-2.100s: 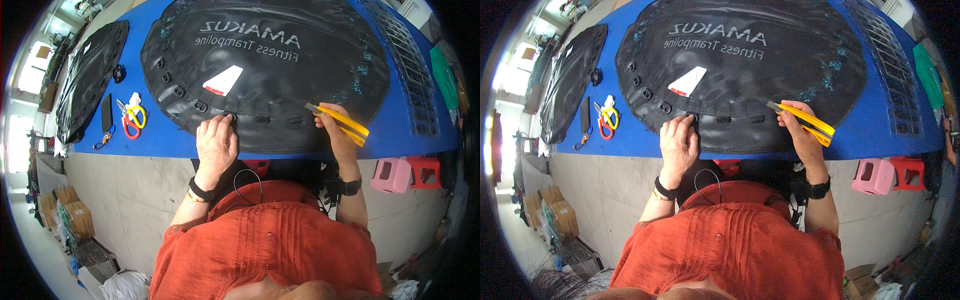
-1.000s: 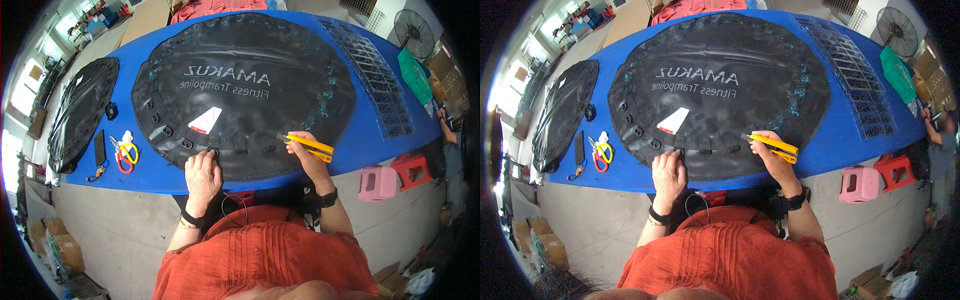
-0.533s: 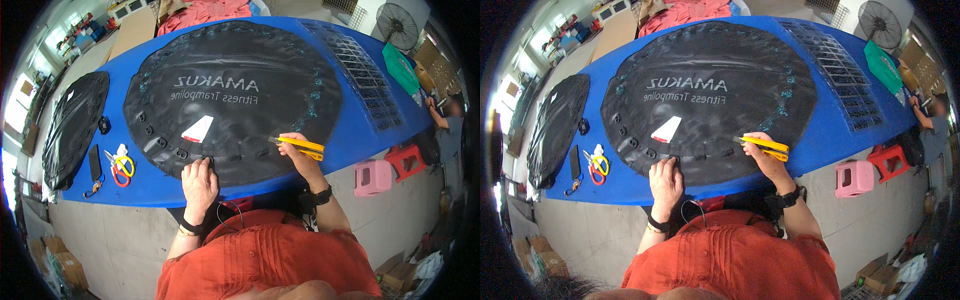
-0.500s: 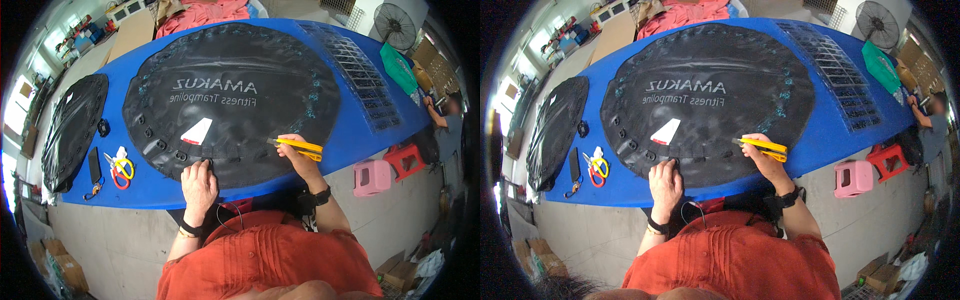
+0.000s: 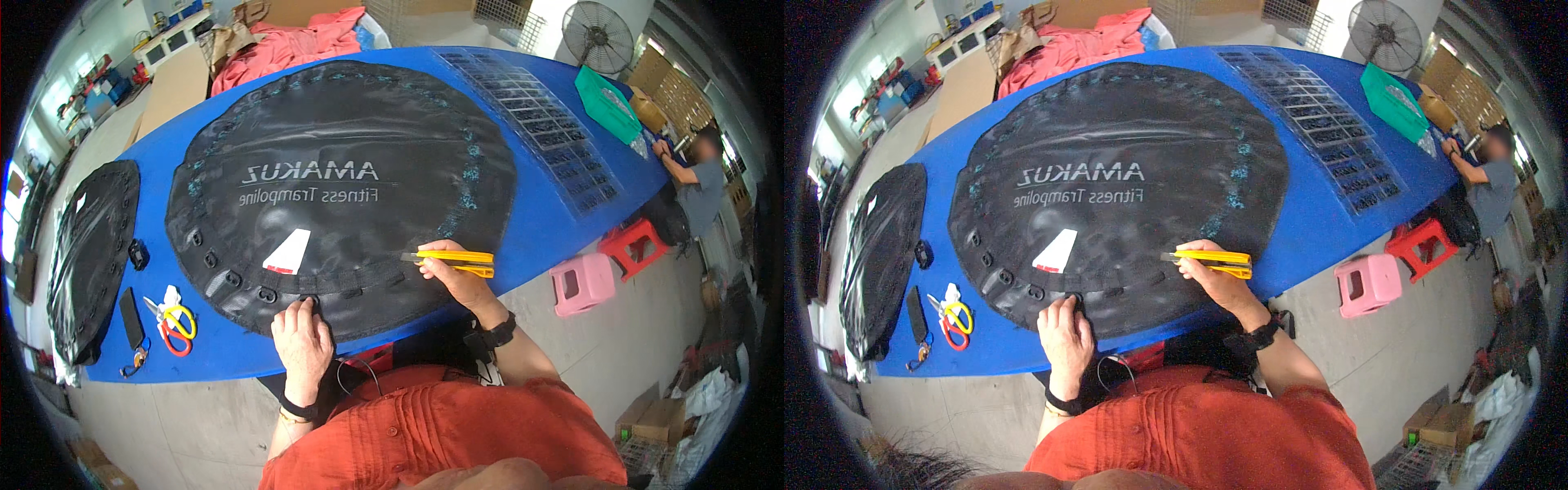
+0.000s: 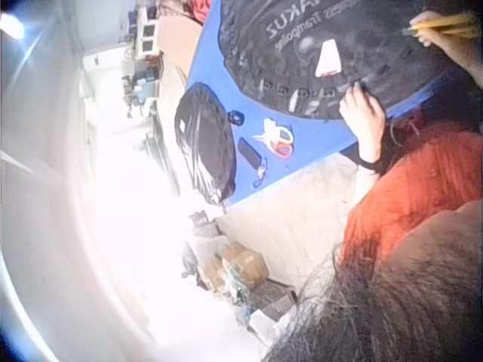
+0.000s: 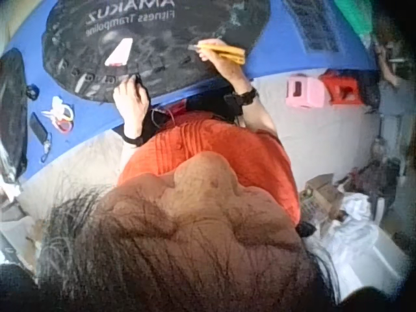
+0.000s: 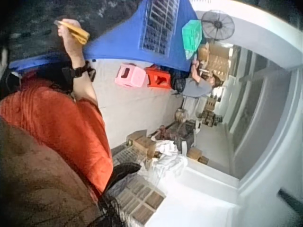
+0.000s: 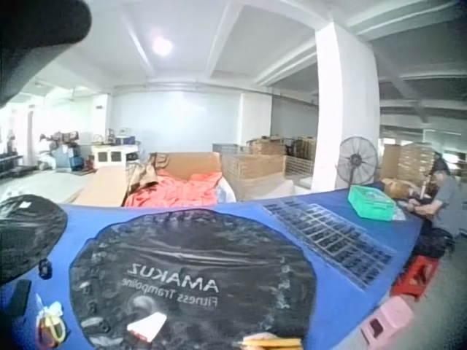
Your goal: Using a utility knife to trim or mark the edge of a trampoline mat in a factory setting.
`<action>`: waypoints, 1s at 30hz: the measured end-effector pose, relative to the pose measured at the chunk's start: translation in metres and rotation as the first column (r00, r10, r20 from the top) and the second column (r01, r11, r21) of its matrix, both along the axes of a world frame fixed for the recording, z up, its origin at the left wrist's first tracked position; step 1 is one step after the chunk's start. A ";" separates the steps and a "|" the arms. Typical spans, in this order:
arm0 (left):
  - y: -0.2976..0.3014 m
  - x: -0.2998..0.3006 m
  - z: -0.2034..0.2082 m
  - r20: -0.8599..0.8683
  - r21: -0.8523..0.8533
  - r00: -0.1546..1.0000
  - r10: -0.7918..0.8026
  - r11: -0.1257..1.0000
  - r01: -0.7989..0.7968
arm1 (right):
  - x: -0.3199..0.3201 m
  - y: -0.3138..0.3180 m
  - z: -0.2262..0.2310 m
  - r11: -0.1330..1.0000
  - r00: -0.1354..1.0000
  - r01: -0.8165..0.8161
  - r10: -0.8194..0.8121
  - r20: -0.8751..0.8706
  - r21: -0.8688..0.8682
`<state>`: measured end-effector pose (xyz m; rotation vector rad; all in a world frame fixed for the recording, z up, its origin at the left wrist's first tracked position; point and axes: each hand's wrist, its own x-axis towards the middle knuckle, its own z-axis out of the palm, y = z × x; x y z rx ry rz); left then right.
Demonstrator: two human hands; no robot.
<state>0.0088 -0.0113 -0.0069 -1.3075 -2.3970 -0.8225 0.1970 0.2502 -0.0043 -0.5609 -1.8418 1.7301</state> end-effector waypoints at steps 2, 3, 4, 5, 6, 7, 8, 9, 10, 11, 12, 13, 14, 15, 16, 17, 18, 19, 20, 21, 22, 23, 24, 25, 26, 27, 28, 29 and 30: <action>0.001 -0.002 0.000 0.004 -0.009 1.000 0.008 1.000 -0.008 | -0.002 0.004 0.000 0.999 1.000 0.010 -0.010 -0.002 0.030; 0.000 -0.002 -0.002 0.011 -0.015 1.000 0.004 1.000 -0.004 | -0.001 0.002 -0.003 1.000 1.000 0.003 -0.003 -0.001 -0.004; 0.000 -0.002 -0.003 0.009 -0.004 1.000 -0.012 1.000 0.012 | 0.000 0.002 -0.003 0.999 1.000 -0.002 0.002 -0.005 -0.035; 0.000 -0.002 -0.003 -0.001 -0.006 1.000 -0.006 1.000 0.006 | 0.001 0.002 0.000 0.999 1.000 -0.005 0.006 0.024 -0.040; 0.000 -0.002 -0.002 -0.010 -0.007 1.000 0.000 1.000 0.000 | 0.000 0.003 0.001 1.000 1.000 0.011 -0.010 0.023 -0.028; 0.001 -0.004 -0.001 -0.014 -0.020 1.000 -0.011 1.000 0.011 | 0.000 0.002 0.001 0.999 1.000 0.008 -0.008 0.016 -0.044; 0.002 -0.005 -0.002 -0.014 -0.010 0.999 -0.029 1.000 0.029 | 0.001 0.003 0.000 0.998 1.000 0.006 -0.005 0.009 -0.059; 0.003 -0.005 -0.003 -0.007 -0.016 0.999 -0.039 0.999 0.038 | 0.002 0.004 -0.002 0.997 1.000 0.002 -0.004 -0.028 -0.080; 0.002 -0.007 -0.003 -0.003 -0.025 0.999 -0.046 0.999 0.046 | 0.001 0.003 -0.003 0.997 0.999 0.018 -0.020 -0.031 -0.072; 0.000 -0.008 -0.005 0.034 -0.030 0.997 -0.065 0.997 0.066 | 0.001 0.002 -0.002 0.996 0.999 0.028 -0.030 -0.034 -0.080; -0.001 -0.009 -0.004 0.028 -0.022 0.996 -0.082 0.996 0.083 | 0.000 0.002 -0.002 0.995 0.998 0.037 -0.040 -0.037 -0.087; -0.002 -0.008 -0.003 0.041 -0.036 0.995 -0.089 0.995 0.090 | 0.000 0.002 -0.003 0.993 0.998 0.048 -0.053 -0.041 -0.108; -0.003 -0.009 -0.002 0.054 -0.050 0.994 -0.095 0.994 0.098 | -0.001 0.002 -0.003 0.993 0.997 0.062 -0.067 -0.047 -0.100; -0.004 -0.011 -0.003 0.056 -0.064 0.992 -0.110 0.992 0.113 | -0.002 0.002 -0.003 0.991 0.996 0.070 -0.075 -0.039 -0.110; -0.005 -0.013 -0.002 0.050 -0.057 0.991 -0.125 0.990 0.127 | -0.002 0.001 -0.004 0.989 0.996 0.080 -0.084 -0.031 -0.122; -0.006 -0.015 -0.001 0.080 -0.077 0.987 -0.139 0.986 0.145 | -0.002 0.001 -0.003 0.989 0.995 0.089 -0.093 -0.033 -0.120; -0.006 -0.016 0.000 0.109 -0.097 0.982 -0.151 0.982 0.162 | -0.001 0.001 -0.003 0.989 0.994 0.100 -0.105 -0.039 -0.112; -0.006 -0.017 -0.002 0.116 -0.084 0.979 -0.165 0.981 0.175 | 0.000 0.001 -0.004 0.985 0.994 0.102 -0.108 -0.033 -0.140; -0.006 -0.018 -0.003 0.112 -0.076 0.978 -0.176 0.980 0.185 | 0.000 0.000 -0.003 0.980 0.994 0.103 -0.109 -0.028 -0.168; -0.006 -0.019 -0.002 0.096 -0.084 0.980 -0.176 0.979 0.184 | -0.001 -0.001 -0.003 0.978 0.993 0.104 -0.112 -0.031 -0.182; -0.007 -0.018 -0.003 0.086 -0.094 0.981 -0.173 0.979 0.181 | 0.000 0.000 -0.005 0.979 0.994 0.090 -0.099 -0.040 -0.184; -0.008 -0.017 -0.004 0.137 -0.084 0.976 -0.167 0.980 0.179 | -0.001 -0.001 -0.006 0.979 0.994 0.090 -0.099 -0.042 -0.182; -0.007 -0.017 -0.003 0.139 -0.077 0.975 -0.171 0.980 0.183 | -0.002 0.000 -0.007 0.980 0.994 0.087 -0.097 -0.045 -0.181; -0.007 -0.017 -0.002 0.126 -0.078 0.979 -0.158 0.983 0.169 | -0.002 -0.001 -0.008 0.980 0.995 0.088 -0.097 -0.040 -0.178; -0.007 -0.016 -0.001 0.111 -0.078 0.983 -0.144 0.985 0.154 | -0.003 -0.001 -0.008 0.981 0.996 0.077 -0.085 -0.041 -0.181; -0.007 -0.014 0.000 0.121 -0.071 0.983 -0.140 0.986 0.149 | -0.002 -0.001 -0.008 0.981 0.996 0.063 -0.073 -0.043 -0.184; -0.006 -0.014 0.001 0.123 -0.072 0.983 -0.133 0.987 0.142 | -0.002 0.000 -0.009 0.981 0.997 0.057 -0.065 -0.041 -0.185; -0.005 -0.013 0.002 0.100 -0.069 0.987 -0.126 0.989 0.133 | -0.002 0.000 -0.009 0.982 0.998 0.049 -0.057 -0.040 -0.183; -0.004 -0.013 0.004 0.076 -0.068 0.990 -0.119 0.990 0.124 | -0.001 0.001 -0.009 0.983 0.998 0.040 -0.048 -0.040 -0.181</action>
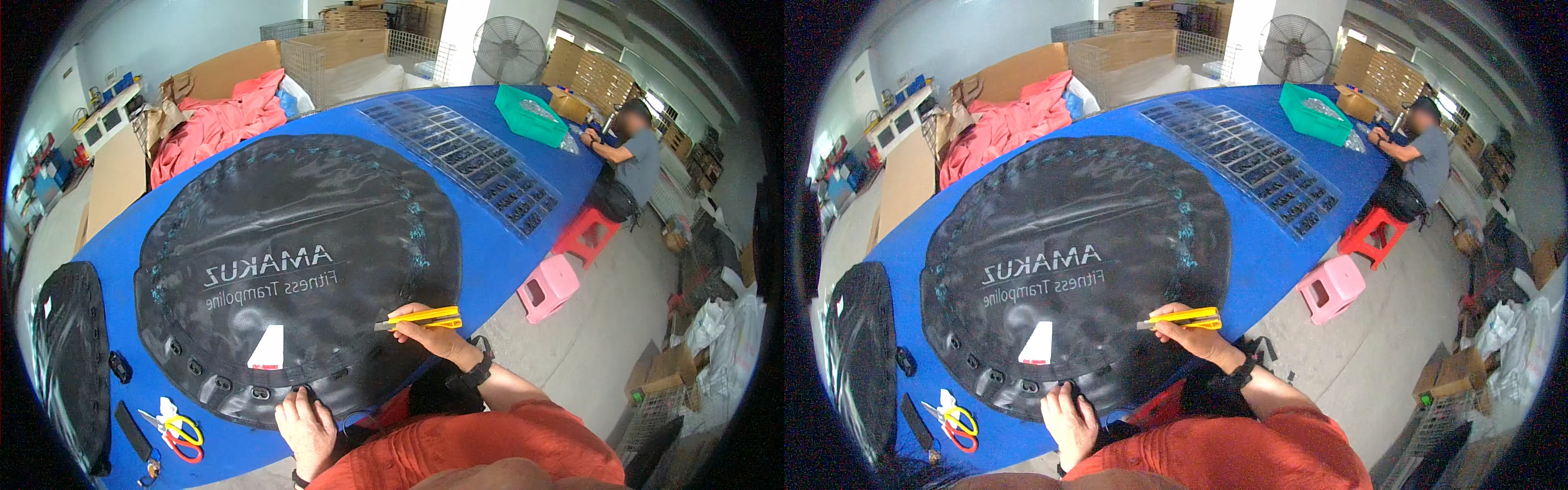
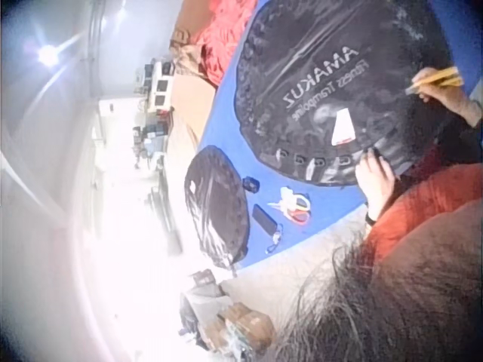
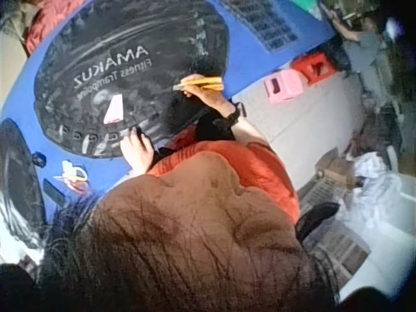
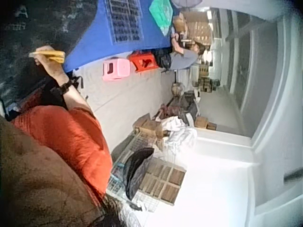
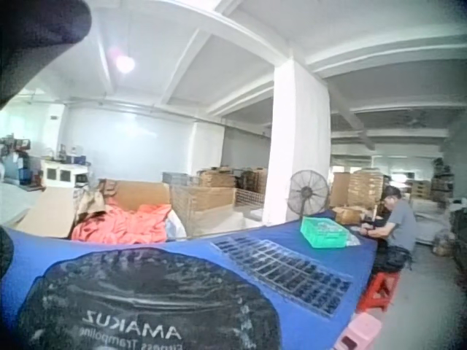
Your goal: Using a utility knife to trim or mark the edge of a trampoline mat in a factory setting.
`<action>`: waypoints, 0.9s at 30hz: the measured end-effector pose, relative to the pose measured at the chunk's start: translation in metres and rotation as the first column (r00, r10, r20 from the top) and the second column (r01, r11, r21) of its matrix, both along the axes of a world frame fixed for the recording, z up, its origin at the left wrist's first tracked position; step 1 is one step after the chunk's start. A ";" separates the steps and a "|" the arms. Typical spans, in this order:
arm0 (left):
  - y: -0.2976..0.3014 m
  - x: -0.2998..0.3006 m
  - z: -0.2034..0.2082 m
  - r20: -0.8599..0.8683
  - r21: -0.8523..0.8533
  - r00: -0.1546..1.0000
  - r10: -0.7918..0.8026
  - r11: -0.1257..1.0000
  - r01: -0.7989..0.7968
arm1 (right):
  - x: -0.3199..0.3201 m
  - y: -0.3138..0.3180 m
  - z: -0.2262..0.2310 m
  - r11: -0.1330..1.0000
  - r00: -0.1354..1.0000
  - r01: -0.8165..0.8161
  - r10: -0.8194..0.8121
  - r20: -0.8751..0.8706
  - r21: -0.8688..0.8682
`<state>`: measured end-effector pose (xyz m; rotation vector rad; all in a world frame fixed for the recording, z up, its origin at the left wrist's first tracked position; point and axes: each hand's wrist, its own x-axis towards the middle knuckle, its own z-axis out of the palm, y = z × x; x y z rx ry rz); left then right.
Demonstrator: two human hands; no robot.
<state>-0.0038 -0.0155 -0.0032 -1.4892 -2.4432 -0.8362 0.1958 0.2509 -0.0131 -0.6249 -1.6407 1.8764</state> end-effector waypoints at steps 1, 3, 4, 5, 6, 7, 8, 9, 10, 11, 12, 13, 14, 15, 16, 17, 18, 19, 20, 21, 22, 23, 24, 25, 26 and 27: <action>0.000 0.000 0.002 0.003 0.011 1.000 0.003 1.000 -0.003 | -0.001 -0.001 0.000 1.000 1.000 -0.010 0.010 -0.003 0.023; 0.002 0.002 0.001 -0.007 0.009 1.000 0.026 1.000 -0.026 | -0.002 -0.001 0.004 0.999 1.000 -0.029 0.029 0.003 0.031; 0.003 0.003 0.001 -0.015 0.012 0.999 0.036 0.999 -0.036 | -0.002 0.001 0.004 0.998 0.999 -0.036 0.036 0.011 0.045; 0.004 0.004 0.000 -0.025 0.023 0.999 0.045 0.999 -0.044 | -0.003 0.000 0.001 0.997 0.999 -0.038 0.037 0.016 0.061; 0.003 0.004 -0.002 -0.032 0.019 0.998 0.052 0.999 -0.051 | -0.004 -0.002 -0.003 0.997 0.999 -0.037 0.037 -0.002 0.072; 0.003 0.003 -0.002 -0.040 0.007 0.998 0.055 0.998 -0.054 | -0.003 -0.002 -0.004 0.997 0.999 -0.040 0.039 0.011 0.067; 0.004 0.003 -0.003 -0.048 -0.004 0.997 0.058 0.998 -0.058 | -0.003 -0.002 -0.004 0.997 0.999 -0.043 0.042 0.024 0.063; 0.005 0.003 -0.003 -0.055 -0.006 0.997 0.061 0.998 -0.062 | -0.005 -0.002 -0.007 0.993 1.000 -0.023 0.024 -0.011 0.115; 0.004 0.005 -0.002 -0.062 -0.010 0.996 0.071 0.997 -0.072 | -0.004 -0.003 -0.005 0.995 0.999 -0.045 0.047 -0.023 0.085; 0.004 0.006 -0.001 -0.061 -0.005 0.995 0.077 0.997 -0.077 | -0.005 -0.004 -0.002 0.996 0.998 -0.052 0.054 -0.024 0.066; 0.004 0.006 -0.001 -0.060 0.002 0.995 0.083 0.997 -0.083 | -0.005 -0.004 0.000 0.997 0.998 -0.061 0.062 -0.024 0.048; 0.004 0.007 0.000 -0.068 0.011 0.993 0.092 0.996 -0.092 | -0.006 -0.004 -0.001 0.996 0.997 -0.077 0.078 -0.029 0.048; 0.004 0.008 0.001 -0.072 0.011 0.991 0.110 0.994 -0.109 | -0.007 -0.005 -0.003 0.993 0.999 -0.045 0.045 -0.003 0.106; 0.004 0.008 0.002 -0.072 0.000 0.992 0.108 0.994 -0.108 | -0.007 -0.006 -0.004 0.986 1.000 -0.014 0.011 0.020 0.166; 0.005 0.009 0.004 -0.074 -0.010 0.991 0.110 0.994 -0.111 | -0.008 -0.006 -0.005 0.985 0.999 -0.036 0.034 0.014 0.168; 0.006 0.009 0.006 -0.066 -0.011 0.990 0.122 0.992 -0.123 | -0.007 -0.007 -0.007 0.995 0.999 -0.034 0.035 -0.013 0.091; 0.008 0.010 0.006 -0.073 -0.008 0.987 0.145 0.989 -0.146 | -0.007 -0.006 -0.007 0.999 0.999 -0.034 0.034 -0.038 0.013; 0.007 0.011 0.005 -0.085 0.016 0.987 0.137 0.991 -0.136 | -0.007 -0.005 -0.008 0.998 0.997 -0.060 0.060 -0.048 0.012; 0.007 0.011 0.004 -0.098 0.039 0.987 0.129 0.991 -0.126 | -0.006 -0.004 -0.009 0.996 0.996 -0.076 0.078 -0.044 0.036; 0.007 0.011 0.005 -0.113 0.057 0.986 0.125 0.991 -0.119 | -0.005 -0.002 -0.010 0.994 0.995 -0.091 0.094 -0.041 0.058; 0.004 0.010 0.003 -0.104 0.038 0.985 0.134 0.991 -0.131 | -0.004 -0.003 -0.012 0.991 0.993 -0.111 0.114 -0.031 0.076; 0.004 0.011 0.003 -0.100 0.039 0.986 0.132 0.991 -0.129 | -0.002 -0.003 -0.004 0.992 0.993 -0.120 0.120 0.005 0.046; 0.005 0.011 0.005 -0.095 0.038 0.987 0.130 0.991 -0.127 | -0.002 -0.002 -0.009 0.992 0.992 -0.117 0.119 -0.033 0.044; 0.006 0.012 0.007 -0.086 0.035 0.988 0.127 0.992 -0.125 | 0.000 -0.001 -0.007 0.993 0.993 -0.115 0.117 -0.035 0.034; 0.007 0.011 0.006 -0.098 0.035 0.987 0.127 0.992 -0.125 | 0.000 0.000 -0.006 0.994 0.993 -0.110 0.111 -0.040 0.025; 0.009 0.010 0.007 -0.097 0.018 0.988 0.118 0.993 -0.116 | 0.001 0.001 -0.009 0.994 0.992 -0.108 0.110 -0.065 0.035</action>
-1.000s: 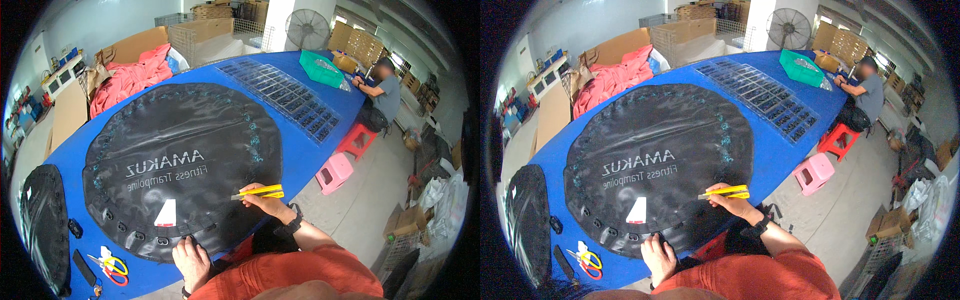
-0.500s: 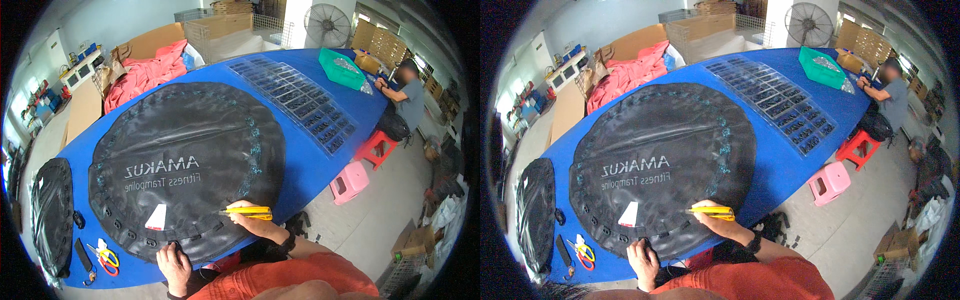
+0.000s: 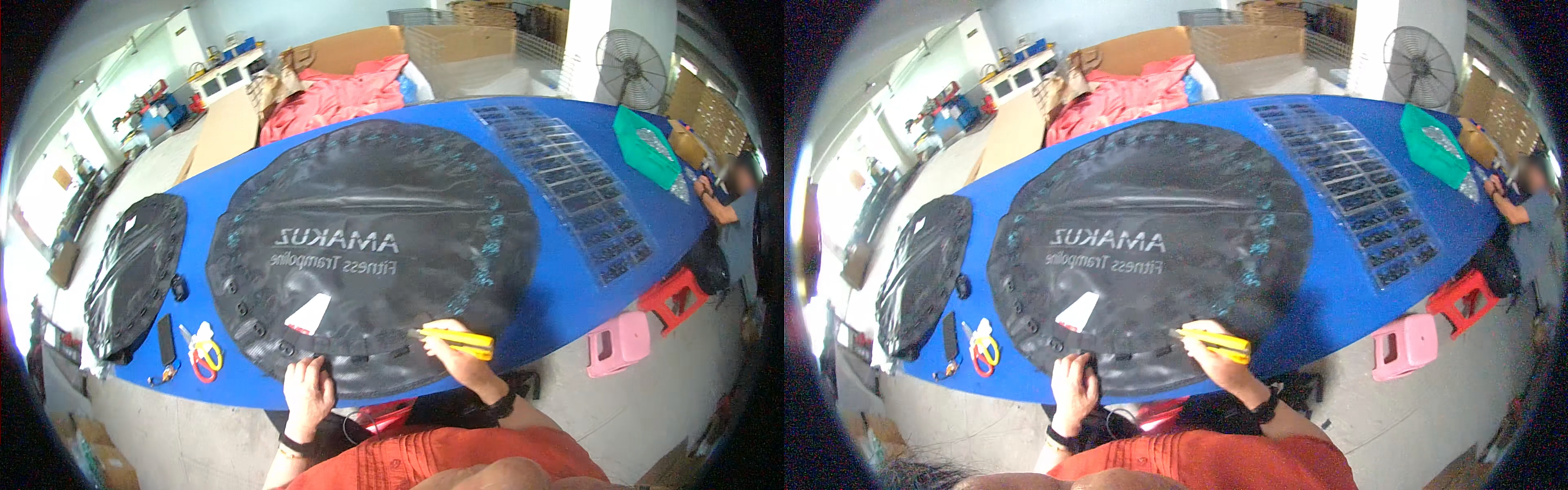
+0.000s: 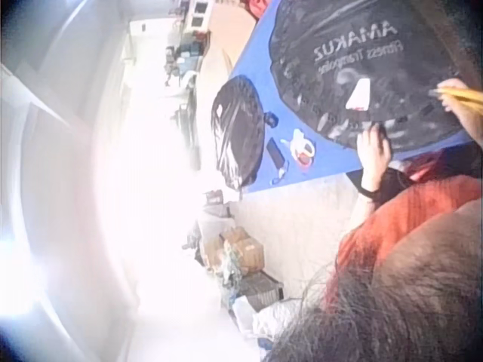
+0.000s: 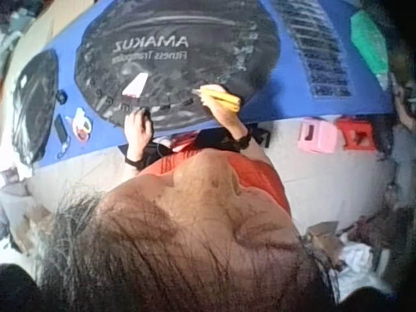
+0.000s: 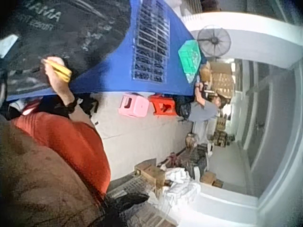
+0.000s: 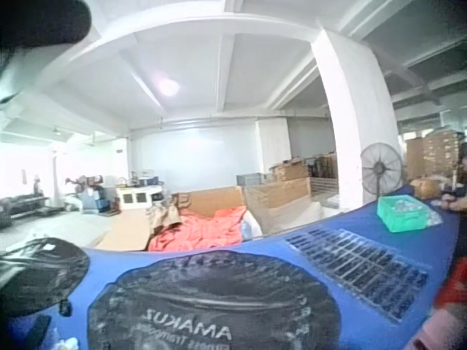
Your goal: Using a utility knife to trim or mark the edge of a trampoline mat in a factory setting.
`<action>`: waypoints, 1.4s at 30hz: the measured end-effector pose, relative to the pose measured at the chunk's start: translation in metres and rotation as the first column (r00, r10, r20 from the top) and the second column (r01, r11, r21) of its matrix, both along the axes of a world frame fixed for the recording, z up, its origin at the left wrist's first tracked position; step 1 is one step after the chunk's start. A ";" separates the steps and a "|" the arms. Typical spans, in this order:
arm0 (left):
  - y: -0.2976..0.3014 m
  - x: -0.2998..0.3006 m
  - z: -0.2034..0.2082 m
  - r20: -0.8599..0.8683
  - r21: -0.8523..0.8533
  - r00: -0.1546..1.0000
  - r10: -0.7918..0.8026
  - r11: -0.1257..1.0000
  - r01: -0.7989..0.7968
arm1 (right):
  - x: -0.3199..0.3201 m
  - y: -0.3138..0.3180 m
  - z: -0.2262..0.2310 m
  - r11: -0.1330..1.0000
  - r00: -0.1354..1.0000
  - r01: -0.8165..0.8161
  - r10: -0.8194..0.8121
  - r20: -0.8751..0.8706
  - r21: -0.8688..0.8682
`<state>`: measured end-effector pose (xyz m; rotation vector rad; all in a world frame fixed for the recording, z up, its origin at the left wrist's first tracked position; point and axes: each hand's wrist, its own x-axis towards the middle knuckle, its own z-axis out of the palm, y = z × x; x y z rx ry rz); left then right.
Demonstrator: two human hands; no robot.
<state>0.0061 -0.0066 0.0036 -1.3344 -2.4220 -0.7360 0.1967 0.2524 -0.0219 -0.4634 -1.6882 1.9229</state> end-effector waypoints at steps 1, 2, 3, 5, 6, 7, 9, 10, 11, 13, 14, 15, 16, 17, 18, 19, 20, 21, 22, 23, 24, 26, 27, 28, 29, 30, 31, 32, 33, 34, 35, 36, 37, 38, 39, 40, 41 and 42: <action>0.000 -0.001 0.002 0.007 -0.020 1.000 -0.011 1.000 0.011 | 0.001 0.000 -0.001 1.000 1.000 0.018 -0.018 -0.008 0.006; 0.001 -0.003 0.004 0.019 -0.021 0.999 -0.030 0.999 0.031 | 0.001 0.001 -0.003 0.999 0.999 0.032 -0.032 -0.039 0.007; 0.001 -0.005 0.008 0.034 -0.022 0.998 -0.050 0.998 0.051 | 0.001 0.001 -0.004 0.999 0.997 0.048 -0.048 -0.067 0.007; 0.001 -0.009 0.019 0.079 -0.004 0.992 -0.094 0.995 0.095 | 0.005 0.000 0.002 0.996 0.994 0.088 -0.086 -0.063 0.028; -0.001 -0.012 0.023 0.098 0.023 0.989 -0.112 0.994 0.111 | 0.004 -0.002 0.005 0.993 0.992 0.115 -0.113 -0.056 0.029; -0.002 -0.016 0.026 0.114 0.054 0.984 -0.138 0.990 0.132 | 0.004 -0.001 -0.002 0.992 0.991 0.121 -0.118 -0.068 0.045; -0.003 -0.018 0.045 0.092 0.029 0.990 -0.109 0.994 0.107 | 0.004 0.001 -0.005 0.989 0.992 0.126 -0.123 -0.036 0.079; -0.002 -0.018 0.059 0.075 0.081 0.989 -0.128 0.989 0.122 | 0.004 0.001 -0.004 0.989 0.993 0.119 -0.117 -0.027 0.093; -0.001 -0.019 0.072 0.083 0.181 0.975 -0.204 0.966 0.187 | 0.002 0.000 0.000 0.991 0.992 0.123 -0.122 -0.018 0.059; -0.007 -0.018 0.090 0.182 0.319 0.940 -0.290 0.921 0.223 | 0.001 -0.005 0.010 0.987 0.988 0.155 -0.155 0.003 0.035; -0.010 -0.015 0.100 0.255 0.447 0.882 -0.397 0.857 0.256 | 0.002 -0.003 0.011 0.988 0.989 0.143 -0.144 0.018 0.054; -0.010 -0.013 0.112 0.303 0.572 0.805 -0.510 0.773 0.275 | 0.003 -0.001 0.010 0.987 0.988 0.150 -0.151 0.021 0.052; -0.012 -0.011 0.128 0.266 0.656 0.720 -0.640 0.668 0.351 | 0.003 0.000 0.011 0.985 0.987 0.159 -0.160 0.023 0.063; -0.017 -0.010 0.139 0.202 0.741 0.606 -0.770 0.525 0.419 | 0.003 -0.001 0.012 0.985 0.987 0.156 -0.159 0.024 0.073; -0.023 -0.004 0.151 0.148 0.787 0.547 -0.824 0.433 0.439 | 0.003 -0.001 0.013 0.980 0.986 0.167 -0.168 0.006 0.107; -0.028 0.001 0.161 0.087 0.825 0.491 -0.867 0.339 0.453 | 0.003 0.000 0.014 0.978 0.985 0.169 -0.173 0.021 0.120; -0.033 0.003 0.167 -0.045 0.843 0.408 -0.912 0.185 0.506 | 0.000 -0.001 0.017 0.978 0.986 0.156 -0.163 0.038 0.142; -0.037 0.005 0.171 -0.180 0.835 0.319 -0.930 0.026 0.549 | -0.003 -0.003 0.019 0.976 0.987 0.142 -0.153 0.054 0.163; -0.035 0.006 0.177 -0.289 0.809 0.221 -0.931 -0.114 0.577 | -0.002 0.001 0.017 0.971 0.984 0.147 -0.163 0.073 0.190; -0.038 0.011 0.181 -0.326 0.808 0.162 -0.931 -0.185 0.559 | 0.000 0.002 0.014 0.966 0.982 0.157 -0.174 0.068 0.207; -0.038 0.011 0.183 -0.378 0.786 0.108 -0.920 -0.257 0.563 | 0.003 0.003 0.015 0.959 0.979 0.164 -0.187 0.080 0.232; -0.032 0.015 0.184 -0.512 0.735 0.037 -0.858 -0.415 0.537 | 0.006 0.005 0.014 0.952 0.977 0.177 -0.201 0.076 0.248; -0.032 0.016 0.185 -0.514 0.738 0.042 -0.857 -0.416 0.532 | 0.008 0.005 0.013 0.952 0.976 0.174 -0.200 0.083 0.251; -0.033 0.020 0.190 -0.497 0.752 0.046 -0.866 -0.404 0.521 | 0.006 0.006 0.011 0.954 0.977 0.173 -0.197 0.077 0.244; -0.034 0.024 0.192 -0.483 0.765 0.047 -0.875 -0.395 0.509 | 0.006 0.007 0.010 0.955 0.978 0.176 -0.198 0.072 0.238; -0.033 0.028 0.192 -0.484 0.777 0.070 -0.872 -0.392 0.493 | 0.006 0.008 0.009 0.961 0.977 0.174 -0.196 0.082 0.214; -0.036 0.031 0.191 -0.482 0.779 0.083 -0.872 -0.383 0.497 | 0.005 0.007 0.009 0.964 0.980 0.160 -0.182 0.085 0.213; -0.039 0.032 0.190 -0.499 0.769 0.081 -0.863 -0.398 0.500 | 0.004 0.006 0.010 0.966 0.979 0.161 -0.182 0.093 0.200; -0.041 0.033 0.189 -0.514 0.759 0.077 -0.854 -0.411 0.505 | 0.003 0.005 0.011 0.969 0.978 0.162 -0.183 0.100 0.186; -0.043 0.032 0.188 -0.512 0.760 0.083 -0.855 -0.407 0.507 | 0.003 0.005 0.012 0.967 0.977 0.158 -0.183 0.112 0.202; -0.045 0.031 0.187 -0.500 0.763 0.047 -0.864 -0.415 0.496 | 0.003 0.006 0.011 0.968 0.978 0.151 -0.176 0.112 0.199; -0.047 0.031 0.187 -0.487 0.767 0.012 -0.873 -0.421 0.485 | 0.003 0.007 0.010 0.970 0.978 0.157 -0.178 0.108 0.184; -0.048 0.031 0.184 -0.484 0.768 0.015 -0.875 -0.416 0.487 | 0.004 0.008 0.010 0.971 0.977 0.166 -0.185 0.103 0.170; -0.050 0.032 0.180 -0.447 0.790 0.014 -0.895 -0.387 0.475 | 0.005 0.009 0.009 0.969 0.979 0.164 -0.183 0.092 0.184; -0.051 0.032 0.178 -0.409 0.811 0.011 -0.913 -0.358 0.462 | 0.005 0.009 0.008 0.971 0.980 0.161 -0.179 0.091 0.179; -0.049 0.032 0.177 -0.406 0.812 0.013 -0.914 -0.354 0.465 | 0.005 0.009 0.011 0.964 0.979 0.167 -0.186 0.081 0.205; -0.044 0.032 0.177 -0.469 0.786 0.032 -0.883 -0.400 0.472 | 0.005 0.008 0.012 0.957 0.978 0.174 -0.195 0.070 0.231; -0.041 0.033 0.176 -0.529 0.756 0.048 -0.847 -0.445 0.479 | 0.006 0.010 0.010 0.959 0.980 0.167 -0.187 0.065 0.229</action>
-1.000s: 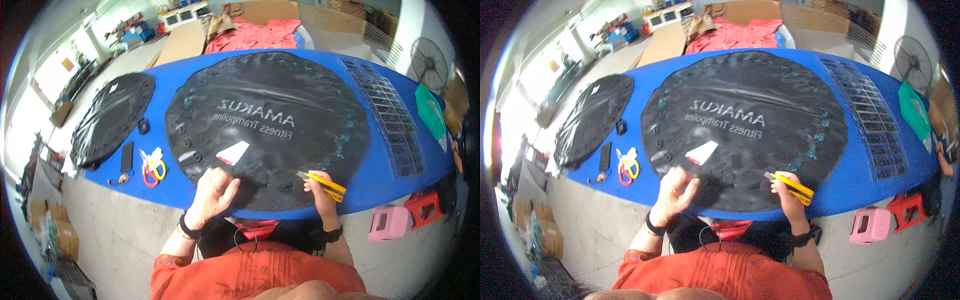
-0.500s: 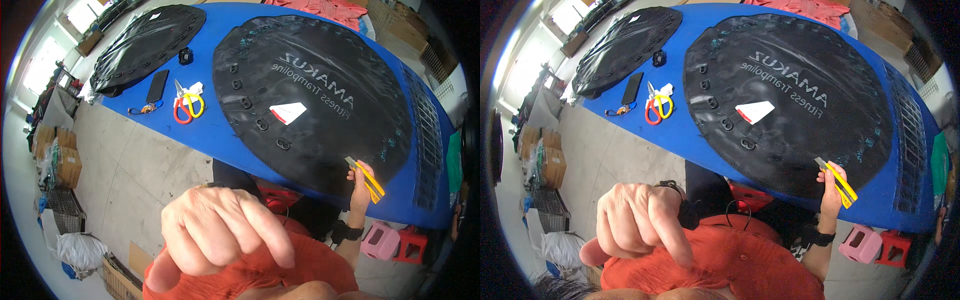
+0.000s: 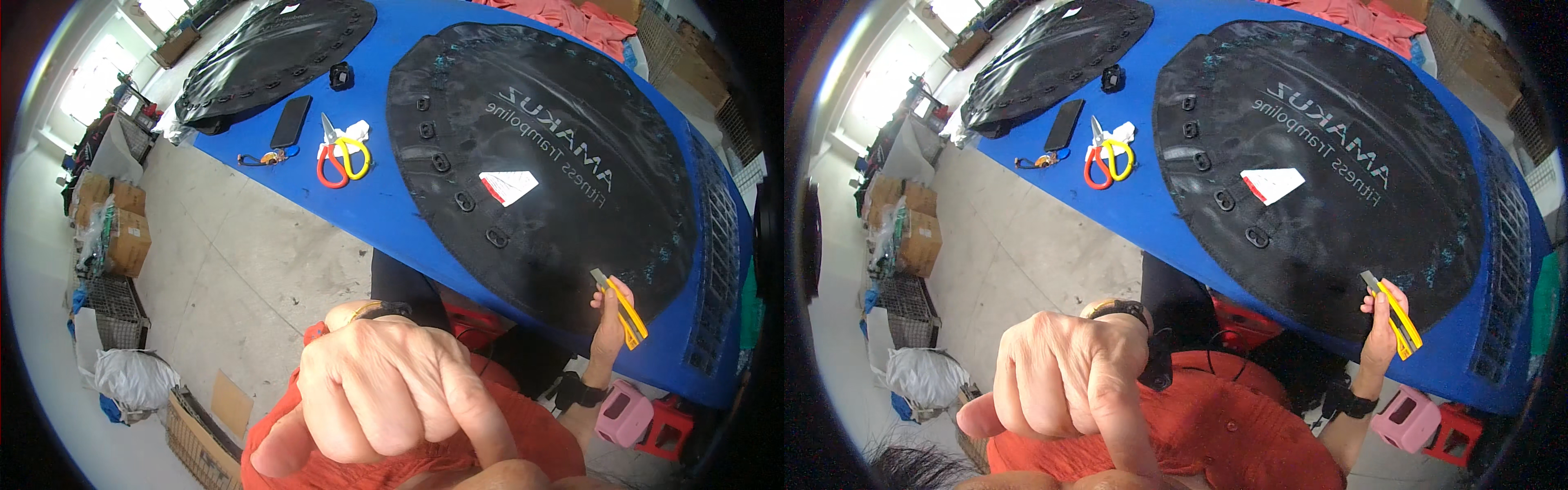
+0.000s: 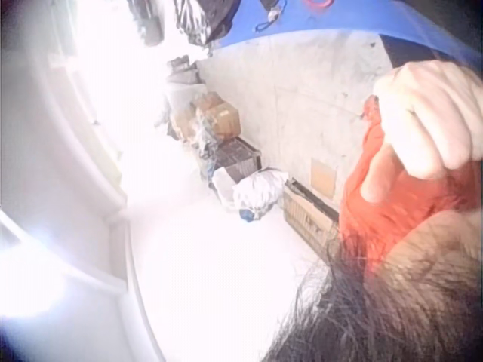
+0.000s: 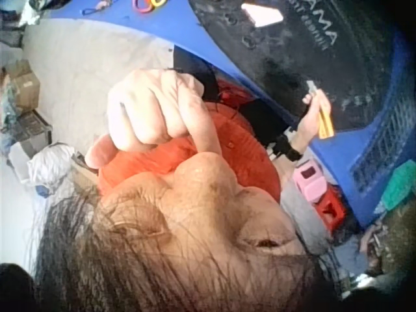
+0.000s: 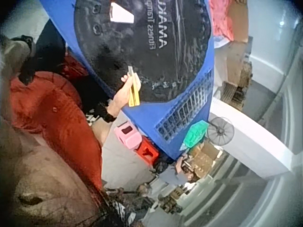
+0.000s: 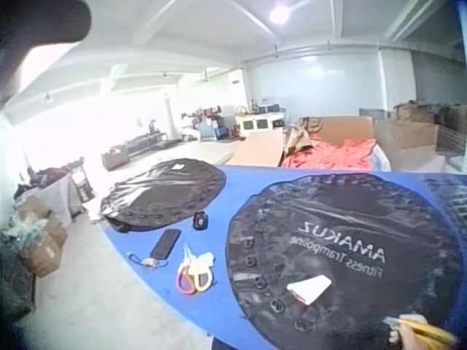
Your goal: Using a utility knife to trim or mark the edge of a trampoline mat in a factory setting.
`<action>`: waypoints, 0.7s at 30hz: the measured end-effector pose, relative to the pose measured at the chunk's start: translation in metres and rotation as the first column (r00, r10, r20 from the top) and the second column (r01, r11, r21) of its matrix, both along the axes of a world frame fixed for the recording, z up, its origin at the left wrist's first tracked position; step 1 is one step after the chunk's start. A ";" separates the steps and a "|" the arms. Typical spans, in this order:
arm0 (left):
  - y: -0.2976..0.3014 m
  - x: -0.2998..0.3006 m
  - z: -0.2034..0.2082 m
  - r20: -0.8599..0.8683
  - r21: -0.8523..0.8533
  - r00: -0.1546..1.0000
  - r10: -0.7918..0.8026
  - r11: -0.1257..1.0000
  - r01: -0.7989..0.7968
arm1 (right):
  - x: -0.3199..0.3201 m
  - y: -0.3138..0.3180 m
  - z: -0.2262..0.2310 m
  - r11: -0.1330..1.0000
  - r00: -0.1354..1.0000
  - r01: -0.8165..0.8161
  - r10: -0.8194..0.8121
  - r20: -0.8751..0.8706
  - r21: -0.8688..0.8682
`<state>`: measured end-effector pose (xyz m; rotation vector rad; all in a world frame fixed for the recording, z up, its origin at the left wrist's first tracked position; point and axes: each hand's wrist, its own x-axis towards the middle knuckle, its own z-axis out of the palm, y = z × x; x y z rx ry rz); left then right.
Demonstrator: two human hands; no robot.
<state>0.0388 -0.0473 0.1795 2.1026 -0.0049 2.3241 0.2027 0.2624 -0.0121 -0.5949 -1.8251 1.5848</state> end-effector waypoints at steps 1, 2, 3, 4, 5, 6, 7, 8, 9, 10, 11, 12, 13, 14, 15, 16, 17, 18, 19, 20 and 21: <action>0.002 0.001 0.001 -0.005 -0.006 1.000 0.006 1.000 -0.006 | -0.001 -0.001 -0.001 1.000 1.000 -0.006 0.006 -0.005 -0.006; 0.004 0.002 0.002 -0.007 0.004 1.000 0.008 1.000 -0.008 | -0.002 -0.002 -0.001 1.000 1.000 0.000 0.000 -0.004 -0.003; 0.004 0.002 0.003 -0.010 0.015 1.000 0.010 1.000 -0.009 | -0.002 -0.003 0.000 1.000 1.000 0.007 -0.007 -0.003 0.001; 0.001 0.002 0.002 -0.015 0.010 1.000 0.019 1.000 -0.019 | -0.002 -0.004 0.001 1.000 1.000 -0.002 0.002 -0.008 -0.004; -0.004 0.002 0.002 -0.055 -0.056 0.998 -0.002 0.998 -0.001 | -0.002 -0.004 0.003 1.000 1.000 0.002 -0.002 0.002 -0.003; -0.007 0.003 0.002 -0.093 -0.123 0.995 -0.024 0.992 0.013 | -0.002 -0.005 0.004 1.000 1.000 0.005 -0.005 0.013 -0.002; -0.006 0.008 0.003 -0.090 -0.125 0.996 -0.013 0.992 0.002 | -0.003 -0.005 0.002 1.000 1.000 -0.006 0.006 0.015 -0.003; 0.001 0.016 0.008 0.021 -0.075 1.000 0.005 0.997 -0.003 | -0.002 -0.003 0.001 1.000 1.000 0.006 -0.006 0.023 0.000; 0.005 0.021 0.011 0.134 -0.027 0.991 0.019 0.999 -0.016 | -0.001 -0.002 -0.001 1.000 0.999 0.017 -0.017 0.032 0.002; 0.006 0.021 0.011 0.136 -0.030 0.990 0.026 0.999 -0.022 | -0.001 -0.003 -0.001 1.000 0.999 0.017 -0.018 0.036 0.025; 0.006 0.020 0.012 0.108 -0.031 0.994 0.025 0.999 -0.021 | -0.001 -0.002 0.000 1.000 0.999 0.009 -0.010 0.040 0.022; 0.006 0.019 0.012 0.081 -0.033 0.996 0.024 0.999 -0.022 | -0.001 -0.002 -0.001 1.000 1.000 0.002 -0.003 0.029 0.031; 0.005 0.019 0.013 0.086 -0.037 0.996 0.034 0.999 -0.031 | -0.001 -0.002 0.000 0.999 1.000 -0.006 0.005 0.019 0.041; 0.003 0.018 0.013 0.081 -0.065 0.997 0.019 0.998 -0.014 | -0.001 -0.003 0.002 0.999 1.000 -0.016 0.015 0.025 0.037; 0.001 0.019 0.013 0.078 -0.094 0.997 0.005 0.996 0.003 | -0.002 -0.003 0.003 0.999 0.999 -0.012 0.011 0.033 0.038; 0.002 0.019 0.014 0.082 -0.098 0.997 0.009 0.995 -0.001 | -0.002 -0.004 0.004 0.999 0.999 -0.001 -0.001 0.039 0.041; 0.002 0.020 0.015 0.103 -0.112 0.995 0.011 0.994 0.001 | -0.001 -0.002 0.003 0.999 0.999 -0.005 0.004 0.043 0.036; 0.004 0.021 0.016 0.124 -0.125 0.992 0.013 0.992 0.003 | 0.000 0.000 0.001 1.000 0.999 0.001 -0.002 0.041 0.027; 0.006 0.019 0.015 0.131 -0.128 0.991 0.021 0.992 -0.004 | -0.001 0.000 0.001 1.000 0.999 0.002 -0.003 0.039 0.019; 0.011 0.014 0.014 0.119 -0.079 0.992 -0.036 0.996 0.046 | -0.001 0.000 0.002 0.998 0.998 -0.007 0.003 0.066 0.061; 0.015 0.011 0.012 0.104 -0.030 0.990 -0.093 0.995 0.097 | -0.001 0.001 0.003 0.998 0.997 -0.014 0.010 0.072 0.058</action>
